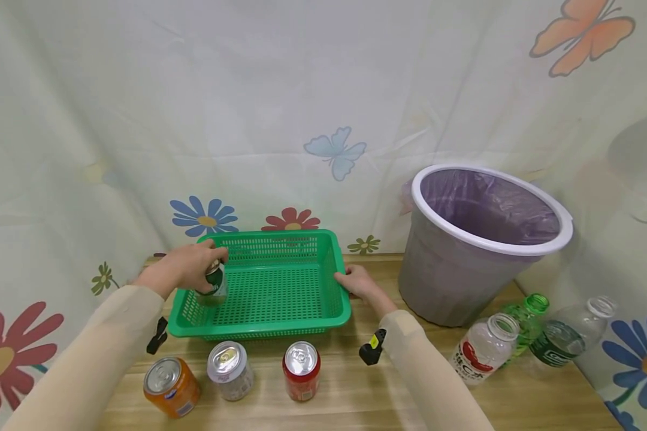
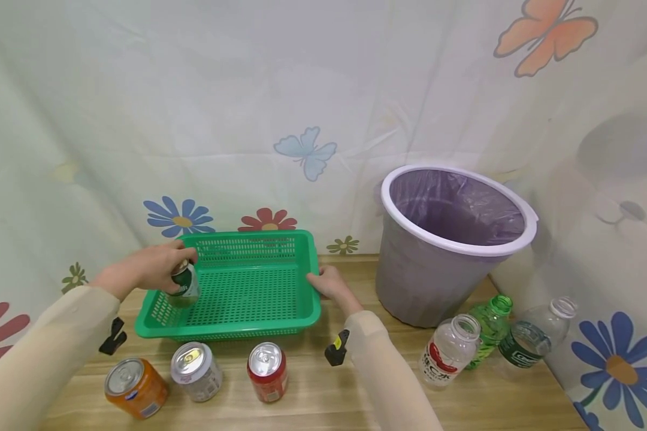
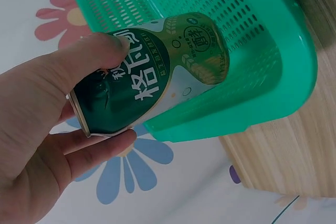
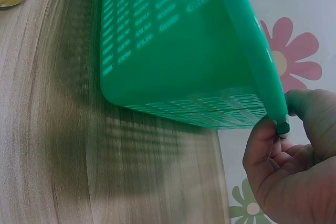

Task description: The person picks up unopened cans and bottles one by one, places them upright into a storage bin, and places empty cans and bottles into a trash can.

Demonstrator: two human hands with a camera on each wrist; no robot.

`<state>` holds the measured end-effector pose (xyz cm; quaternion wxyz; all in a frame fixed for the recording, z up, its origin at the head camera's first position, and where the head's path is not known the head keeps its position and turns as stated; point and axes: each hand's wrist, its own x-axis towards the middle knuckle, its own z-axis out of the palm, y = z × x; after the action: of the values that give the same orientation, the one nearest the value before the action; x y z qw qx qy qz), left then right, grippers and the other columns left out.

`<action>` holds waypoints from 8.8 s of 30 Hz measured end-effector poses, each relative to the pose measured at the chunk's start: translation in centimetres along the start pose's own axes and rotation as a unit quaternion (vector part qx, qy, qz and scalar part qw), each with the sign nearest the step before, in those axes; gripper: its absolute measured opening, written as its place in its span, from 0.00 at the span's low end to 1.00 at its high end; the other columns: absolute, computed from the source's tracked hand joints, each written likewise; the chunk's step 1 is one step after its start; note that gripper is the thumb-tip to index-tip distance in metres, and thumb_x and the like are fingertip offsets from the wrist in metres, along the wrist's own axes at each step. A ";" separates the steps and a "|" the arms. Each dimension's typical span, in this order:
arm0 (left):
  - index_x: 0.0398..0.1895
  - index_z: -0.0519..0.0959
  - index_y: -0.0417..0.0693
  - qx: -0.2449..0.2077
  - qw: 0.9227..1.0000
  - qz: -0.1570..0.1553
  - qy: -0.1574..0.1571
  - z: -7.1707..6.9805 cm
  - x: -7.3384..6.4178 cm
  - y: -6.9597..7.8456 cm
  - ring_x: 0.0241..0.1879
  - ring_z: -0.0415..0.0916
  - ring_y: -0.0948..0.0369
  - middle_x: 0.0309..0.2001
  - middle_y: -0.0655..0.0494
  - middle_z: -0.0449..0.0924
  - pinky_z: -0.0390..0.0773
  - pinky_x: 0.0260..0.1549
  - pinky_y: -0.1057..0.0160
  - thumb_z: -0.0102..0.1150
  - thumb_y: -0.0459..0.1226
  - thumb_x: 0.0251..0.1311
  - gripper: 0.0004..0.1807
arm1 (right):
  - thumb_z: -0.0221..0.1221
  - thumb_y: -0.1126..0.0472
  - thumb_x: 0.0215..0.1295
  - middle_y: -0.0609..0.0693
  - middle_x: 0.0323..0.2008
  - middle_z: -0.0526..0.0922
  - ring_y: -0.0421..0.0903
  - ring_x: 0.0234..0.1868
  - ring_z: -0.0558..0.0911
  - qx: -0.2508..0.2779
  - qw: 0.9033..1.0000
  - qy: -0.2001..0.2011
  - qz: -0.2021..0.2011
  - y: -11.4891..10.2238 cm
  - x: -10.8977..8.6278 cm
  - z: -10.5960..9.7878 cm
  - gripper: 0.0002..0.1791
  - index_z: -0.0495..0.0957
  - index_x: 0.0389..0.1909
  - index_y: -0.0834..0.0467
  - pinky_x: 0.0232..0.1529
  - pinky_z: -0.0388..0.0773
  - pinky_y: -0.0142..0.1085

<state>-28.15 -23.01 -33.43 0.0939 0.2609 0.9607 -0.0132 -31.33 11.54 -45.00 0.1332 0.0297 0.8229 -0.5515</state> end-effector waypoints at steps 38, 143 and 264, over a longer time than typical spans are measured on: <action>0.50 0.71 0.50 -0.024 0.998 -0.052 0.000 3.8 3.2 -1.2 0.32 0.67 0.55 0.41 0.47 0.67 0.73 0.26 0.58 0.70 0.38 0.44 0.28 | 0.51 0.60 0.63 0.56 0.35 0.78 0.46 0.30 0.82 0.002 1.000 0.003 0.000 -0.2 -0.4 0.0 0.15 0.73 0.45 0.68 0.32 0.81 0.39; 0.63 0.63 0.44 -0.039 0.985 -0.156 0.068 5.9 7.4 -2.5 0.53 0.62 0.35 0.59 0.31 0.57 0.73 0.41 0.41 0.65 0.37 0.53 0.34 | 0.51 0.60 0.65 0.56 0.34 0.77 0.43 0.28 0.80 0.022 1.000 0.004 0.006 -0.1 -0.3 0.3 0.13 0.72 0.42 0.67 0.31 0.81 0.37; 0.50 0.75 0.41 0.041 0.963 0.033 0.265 4.7 -7.8 1.9 0.43 0.75 0.47 0.48 0.45 0.74 0.77 0.38 0.48 0.72 0.45 0.40 0.32 | 0.51 0.60 0.64 0.56 0.35 0.77 0.42 0.27 0.79 0.020 1.000 0.001 0.003 -0.2 -0.4 0.1 0.16 0.71 0.46 0.69 0.32 0.80 0.37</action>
<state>-19.82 -25.61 -36.54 -0.1744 0.2900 0.9408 0.0197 -30.97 11.42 -44.76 0.1331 0.0352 0.8119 -0.5673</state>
